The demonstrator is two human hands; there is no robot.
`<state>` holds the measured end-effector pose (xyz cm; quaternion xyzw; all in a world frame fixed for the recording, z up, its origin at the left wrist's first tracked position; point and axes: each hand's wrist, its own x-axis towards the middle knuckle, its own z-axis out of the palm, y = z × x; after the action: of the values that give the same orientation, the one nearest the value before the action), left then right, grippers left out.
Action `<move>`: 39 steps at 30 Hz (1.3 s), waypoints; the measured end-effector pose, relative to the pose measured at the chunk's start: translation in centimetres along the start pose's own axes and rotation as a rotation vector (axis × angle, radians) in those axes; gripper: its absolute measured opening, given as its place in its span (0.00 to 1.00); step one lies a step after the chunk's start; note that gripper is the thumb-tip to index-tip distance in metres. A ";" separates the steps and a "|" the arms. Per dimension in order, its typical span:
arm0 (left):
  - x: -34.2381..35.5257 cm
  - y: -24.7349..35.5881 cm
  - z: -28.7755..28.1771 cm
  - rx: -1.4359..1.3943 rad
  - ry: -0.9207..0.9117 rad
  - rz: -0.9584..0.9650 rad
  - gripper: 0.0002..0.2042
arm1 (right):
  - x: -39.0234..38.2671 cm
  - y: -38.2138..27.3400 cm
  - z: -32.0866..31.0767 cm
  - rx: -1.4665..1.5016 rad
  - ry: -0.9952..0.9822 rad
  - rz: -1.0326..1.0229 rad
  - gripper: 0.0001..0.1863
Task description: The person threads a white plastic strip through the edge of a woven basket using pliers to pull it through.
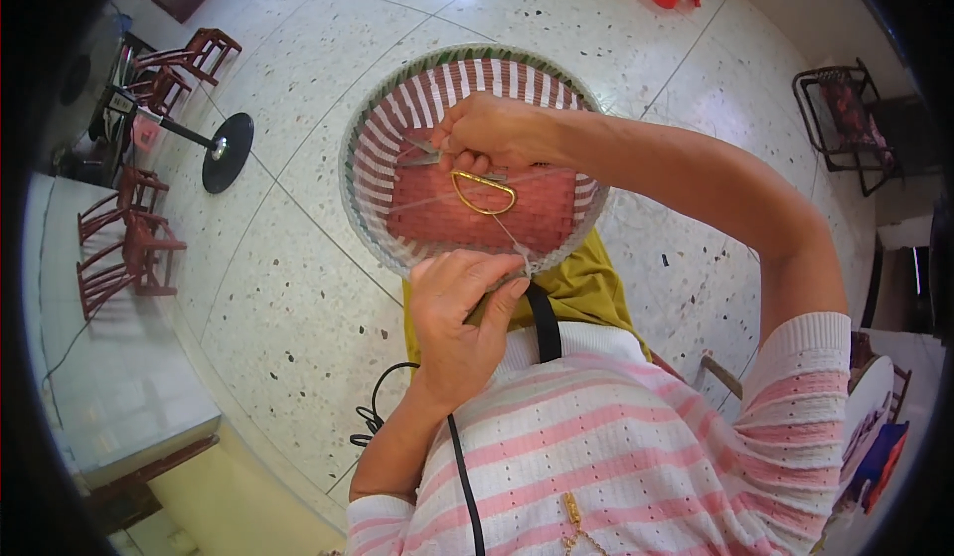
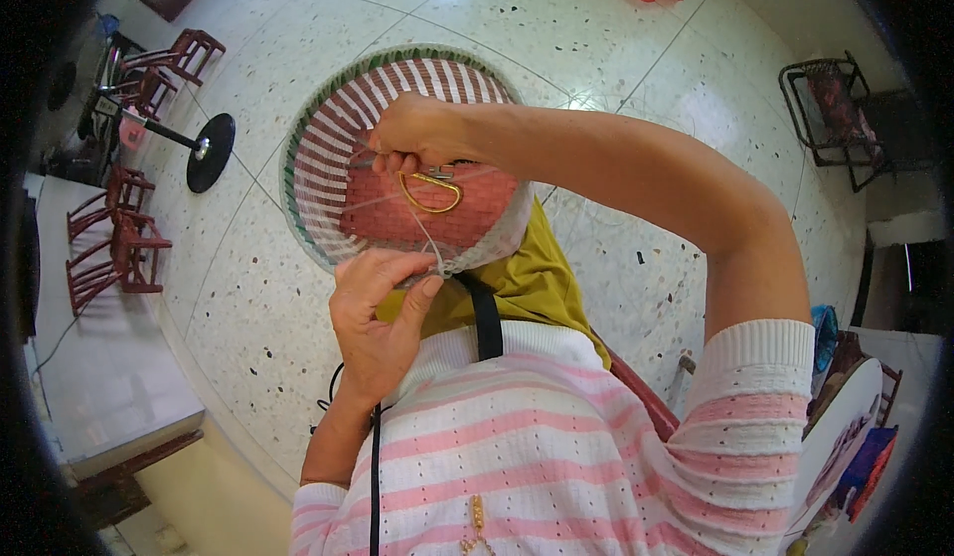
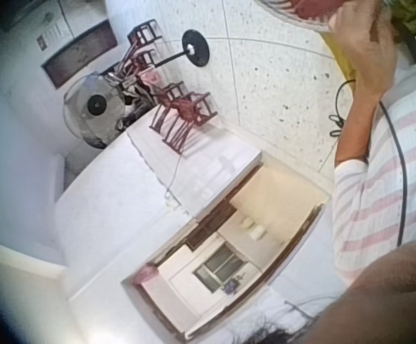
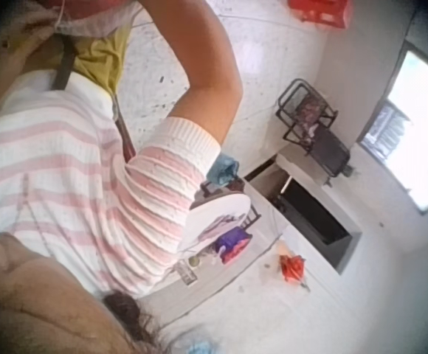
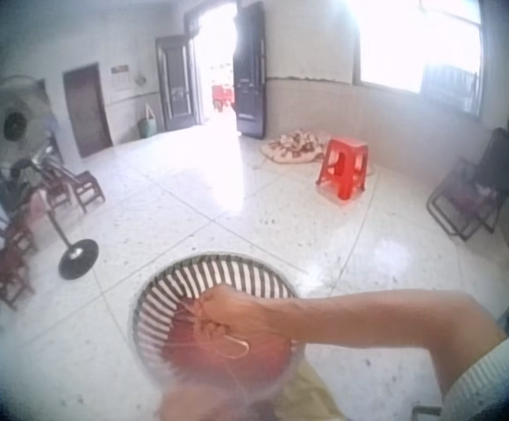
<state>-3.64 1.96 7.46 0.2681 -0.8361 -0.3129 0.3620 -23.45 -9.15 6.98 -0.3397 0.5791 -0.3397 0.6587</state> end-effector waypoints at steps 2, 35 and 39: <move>0.1 0.4 0.2 -0.039 0.046 -0.053 0.06 | 0.4 0.2 0.2 -0.049 0.026 -0.015 0.09; -0.4 -0.6 0.9 0.141 0.026 0.112 0.10 | 1.4 -0.1 0.6 -0.339 0.015 0.054 0.06; -0.2 -0.7 1.1 0.109 0.066 0.109 0.09 | 1.4 0.6 -0.4 -0.208 -0.070 0.051 0.06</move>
<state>-4.21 2.04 6.29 0.2516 -0.8528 -0.2377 0.3910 -23.68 -10.05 5.70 -0.4032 0.5962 -0.2488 0.6481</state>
